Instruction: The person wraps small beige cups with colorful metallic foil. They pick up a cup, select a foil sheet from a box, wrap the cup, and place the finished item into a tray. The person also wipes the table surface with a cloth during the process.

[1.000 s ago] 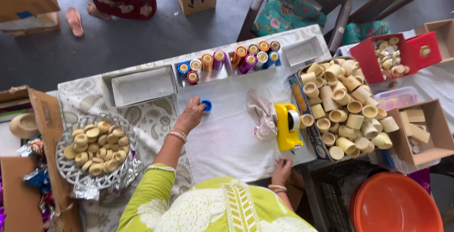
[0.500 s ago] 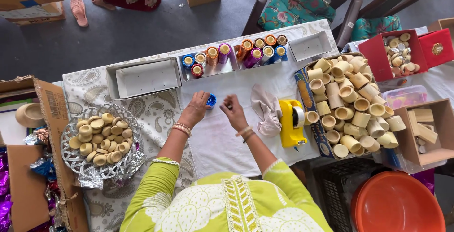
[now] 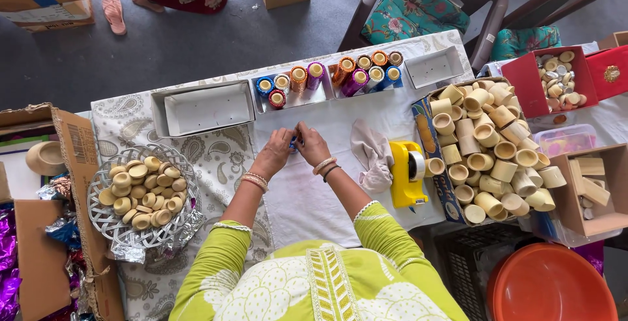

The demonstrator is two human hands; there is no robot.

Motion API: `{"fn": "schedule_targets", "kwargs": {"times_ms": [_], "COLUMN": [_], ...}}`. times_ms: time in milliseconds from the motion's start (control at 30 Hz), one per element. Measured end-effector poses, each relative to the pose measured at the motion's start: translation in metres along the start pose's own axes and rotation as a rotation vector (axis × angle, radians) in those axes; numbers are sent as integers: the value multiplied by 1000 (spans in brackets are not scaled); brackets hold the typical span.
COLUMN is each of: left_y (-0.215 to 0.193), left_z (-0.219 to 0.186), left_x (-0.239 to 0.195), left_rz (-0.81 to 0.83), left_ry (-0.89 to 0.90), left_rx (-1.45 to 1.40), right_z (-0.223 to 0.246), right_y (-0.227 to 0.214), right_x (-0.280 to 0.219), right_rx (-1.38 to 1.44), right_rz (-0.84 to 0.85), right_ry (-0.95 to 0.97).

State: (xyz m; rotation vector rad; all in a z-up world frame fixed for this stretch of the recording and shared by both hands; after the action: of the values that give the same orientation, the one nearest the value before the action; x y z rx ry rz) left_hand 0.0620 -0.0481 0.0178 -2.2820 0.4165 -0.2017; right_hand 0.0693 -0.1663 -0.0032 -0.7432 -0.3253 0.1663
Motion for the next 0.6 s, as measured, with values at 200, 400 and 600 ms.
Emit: {"fn": "schedule_targets", "kwargs": {"times_ms": [200,400,600], "left_y": [3,5,7], "left_z": [-1,4,5], "left_x": [0,-2,-4], "left_rz": [7,-18,-31], "left_ry": [25,-6,16], "left_rx": [39,-3,-15], "right_z": [6,6,23], "right_y": [2,10,4], "right_x": [2,9,22], "right_rx": [-179,-406,-536], "right_rz": [116,92,215], "right_ry": [103,-38,-47]}}
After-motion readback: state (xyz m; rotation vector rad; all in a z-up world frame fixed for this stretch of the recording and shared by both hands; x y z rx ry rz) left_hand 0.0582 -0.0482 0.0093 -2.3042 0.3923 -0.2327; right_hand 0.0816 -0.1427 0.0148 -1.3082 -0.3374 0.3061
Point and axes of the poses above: each hand's wrist, its own x-axis towards the middle knuckle, its own y-axis out of the palm, z = x × y, the point moved 8 cm from there along x, towards the middle knuckle, and after that the axes turned 15 degrees about -y, right-handed, at the moved point
